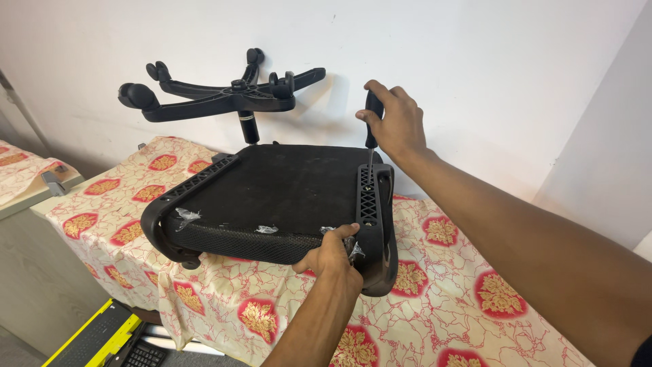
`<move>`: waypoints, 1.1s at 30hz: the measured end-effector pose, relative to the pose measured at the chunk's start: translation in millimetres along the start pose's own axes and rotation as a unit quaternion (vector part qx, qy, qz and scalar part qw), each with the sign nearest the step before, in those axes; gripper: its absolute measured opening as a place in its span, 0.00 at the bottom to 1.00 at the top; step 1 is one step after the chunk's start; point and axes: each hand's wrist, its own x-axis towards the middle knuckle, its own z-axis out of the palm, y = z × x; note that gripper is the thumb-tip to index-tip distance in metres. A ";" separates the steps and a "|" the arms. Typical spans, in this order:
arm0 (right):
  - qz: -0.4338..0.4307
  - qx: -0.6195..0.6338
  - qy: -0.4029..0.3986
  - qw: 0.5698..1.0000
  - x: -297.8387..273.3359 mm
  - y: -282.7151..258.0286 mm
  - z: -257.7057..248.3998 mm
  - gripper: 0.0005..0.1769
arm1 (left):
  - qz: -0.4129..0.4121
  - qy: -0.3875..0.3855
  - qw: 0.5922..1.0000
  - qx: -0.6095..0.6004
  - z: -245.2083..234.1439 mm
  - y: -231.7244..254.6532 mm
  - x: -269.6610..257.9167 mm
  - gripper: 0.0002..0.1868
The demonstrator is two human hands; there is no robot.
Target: The person uses a screwdriver to remove screws from the underside of an office chair seat. They systematically loosen and remove multiple screws from the plastic frame attached to the seat base.
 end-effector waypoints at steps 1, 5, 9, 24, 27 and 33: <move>-0.036 0.027 0.014 0.999 2.7 4.8 2.9 0.29 | -0.004 -0.001 1.000 -0.006 0.1 0.3 0.4 0.75; -0.076 0.107 0.027 0.991 12.8 25.4 11.9 0.31 | 0.005 0.000 1.000 0.004 1.7 0.4 0.5 0.76; -0.041 0.098 0.020 0.994 14.4 28.2 10.9 0.30 | -0.002 0.000 1.000 0.006 1.0 1.3 -0.9 0.76; 0.050 0.250 -0.044 0.966 27.5 31.0 18.6 0.27 | 0.009 0.008 1.000 0.000 3.3 -3.6 7.5 0.66; 0.077 0.238 -0.034 0.968 31.3 36.9 14.9 0.23 | 0.010 0.013 1.000 0.012 3.4 -4.7 9.4 0.68; 0.113 0.000 0.007 0.994 37.8 51.3 10.6 0.25 | 0.006 0.017 1.000 0.018 4.9 -5.0 9.2 0.71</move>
